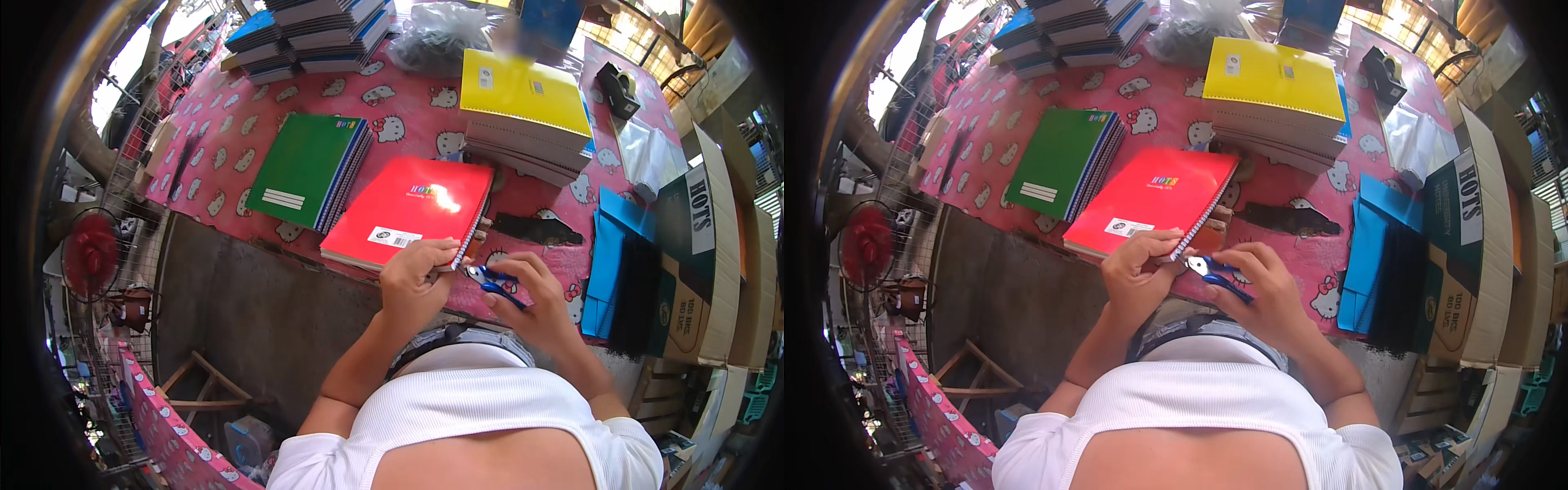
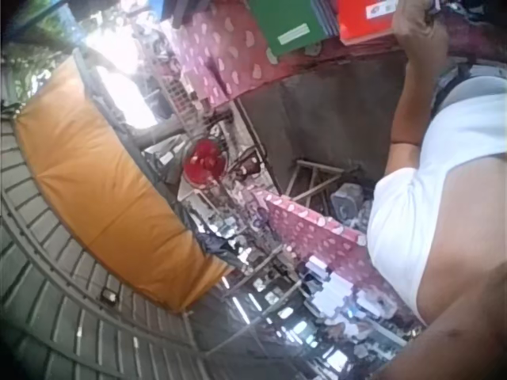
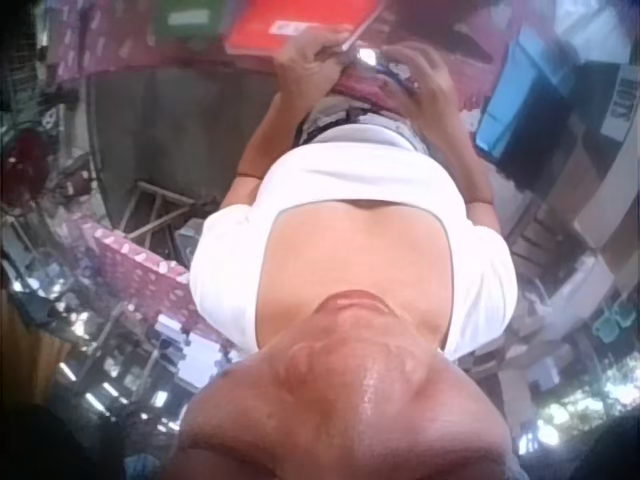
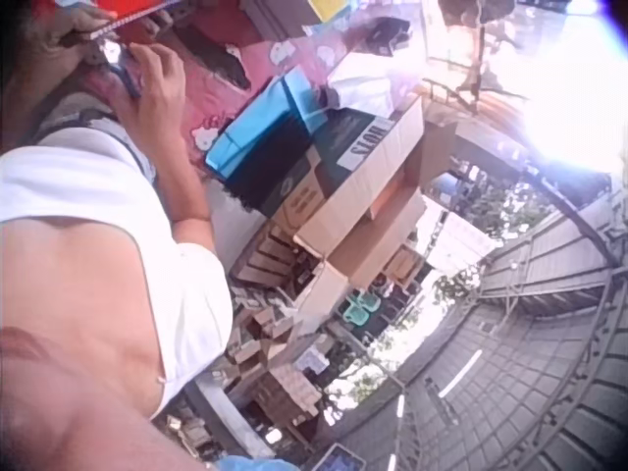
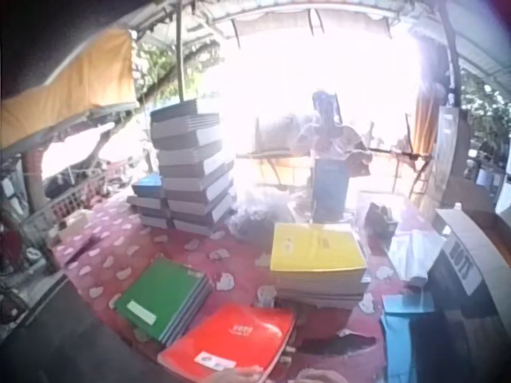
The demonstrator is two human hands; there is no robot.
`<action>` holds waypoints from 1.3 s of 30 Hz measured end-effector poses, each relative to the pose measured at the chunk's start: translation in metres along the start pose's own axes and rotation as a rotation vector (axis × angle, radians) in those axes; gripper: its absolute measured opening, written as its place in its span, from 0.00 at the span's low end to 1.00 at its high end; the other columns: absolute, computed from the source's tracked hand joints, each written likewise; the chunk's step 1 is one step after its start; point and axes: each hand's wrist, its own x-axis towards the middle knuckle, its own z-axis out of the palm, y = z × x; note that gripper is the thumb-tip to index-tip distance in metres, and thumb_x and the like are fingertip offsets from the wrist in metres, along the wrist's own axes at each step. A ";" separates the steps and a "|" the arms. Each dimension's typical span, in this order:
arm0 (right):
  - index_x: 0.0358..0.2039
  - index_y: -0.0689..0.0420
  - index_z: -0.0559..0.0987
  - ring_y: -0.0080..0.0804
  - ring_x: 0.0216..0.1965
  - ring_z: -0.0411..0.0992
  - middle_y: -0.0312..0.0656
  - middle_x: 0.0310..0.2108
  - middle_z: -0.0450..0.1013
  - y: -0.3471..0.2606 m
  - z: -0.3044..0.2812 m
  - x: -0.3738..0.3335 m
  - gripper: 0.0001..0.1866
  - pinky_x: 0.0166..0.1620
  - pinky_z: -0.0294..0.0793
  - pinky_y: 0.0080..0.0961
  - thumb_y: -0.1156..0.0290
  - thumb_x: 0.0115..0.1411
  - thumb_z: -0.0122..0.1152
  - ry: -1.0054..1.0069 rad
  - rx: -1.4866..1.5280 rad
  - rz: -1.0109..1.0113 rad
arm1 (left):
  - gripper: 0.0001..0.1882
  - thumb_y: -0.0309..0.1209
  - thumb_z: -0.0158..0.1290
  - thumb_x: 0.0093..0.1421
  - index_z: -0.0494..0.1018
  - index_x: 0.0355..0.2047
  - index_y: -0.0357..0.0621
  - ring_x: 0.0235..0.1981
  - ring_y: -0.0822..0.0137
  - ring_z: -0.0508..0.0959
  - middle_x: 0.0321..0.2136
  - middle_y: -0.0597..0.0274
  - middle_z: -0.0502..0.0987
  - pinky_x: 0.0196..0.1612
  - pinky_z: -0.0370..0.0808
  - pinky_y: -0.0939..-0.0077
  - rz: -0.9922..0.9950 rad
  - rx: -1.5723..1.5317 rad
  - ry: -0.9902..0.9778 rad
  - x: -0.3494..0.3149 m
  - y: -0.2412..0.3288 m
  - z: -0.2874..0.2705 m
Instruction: The person prepares notebooks by using a blue tape dispenser to apply tape to the spine of several notebooks and using pliers to trim wire bindings.
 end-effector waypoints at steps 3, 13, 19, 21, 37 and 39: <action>0.43 0.60 0.76 0.38 0.40 0.75 0.45 0.38 0.74 0.017 -0.006 0.000 0.19 0.41 0.75 0.32 0.66 0.53 0.68 -0.295 0.590 0.307 | 0.11 0.13 0.61 0.43 0.75 0.28 0.37 0.32 0.62 0.82 0.33 0.50 0.80 0.33 0.79 0.76 0.117 0.170 -0.051 0.003 0.003 -0.001; 0.42 0.59 0.77 0.51 0.51 0.69 0.49 0.49 0.71 0.128 -0.012 -0.079 0.24 0.49 0.71 0.40 0.66 0.44 0.72 -0.009 -0.473 0.347 | 0.11 0.21 0.67 0.43 0.76 0.26 0.36 0.25 0.64 0.81 0.30 0.52 0.80 0.25 0.79 0.79 0.147 0.163 -0.077 0.015 0.017 -0.007; 0.55 0.53 0.70 0.50 0.56 0.63 0.50 0.59 0.61 0.036 0.012 0.028 0.40 0.54 0.66 0.43 0.70 0.38 0.74 0.131 -0.103 -0.197 | 0.10 0.26 0.65 0.43 0.77 0.27 0.39 0.29 0.58 0.80 0.28 0.54 0.80 0.33 0.78 0.69 0.122 0.187 -0.220 0.021 0.021 -0.013; 0.55 0.53 0.69 0.48 0.47 0.69 0.48 0.51 0.68 0.026 0.029 0.074 0.37 0.47 0.72 0.39 0.73 0.40 0.70 0.019 -0.158 -0.545 | 0.09 0.26 0.64 0.46 0.77 0.27 0.39 0.29 0.58 0.80 0.27 0.55 0.79 0.33 0.77 0.69 0.103 0.155 -0.204 0.029 0.027 -0.020; 0.47 0.63 0.65 0.35 0.51 0.69 0.50 0.48 0.70 0.030 0.203 0.324 0.26 0.50 0.70 0.34 0.66 0.53 0.68 0.135 0.302 0.039 | 0.39 0.56 0.41 0.65 0.54 0.63 0.35 0.62 0.61 0.60 0.62 0.51 0.59 0.64 0.54 0.67 -0.475 -0.306 1.058 0.039 -0.259 -0.273; 0.52 0.64 0.64 0.40 0.56 0.64 0.53 0.51 0.67 0.066 0.237 0.305 0.34 0.56 0.64 0.38 0.58 0.53 0.68 0.019 -0.270 -0.027 | 0.37 0.55 0.40 0.66 0.57 0.61 0.34 0.60 0.61 0.62 0.60 0.51 0.61 0.62 0.55 0.68 -0.426 -0.264 0.976 0.021 -0.278 -0.298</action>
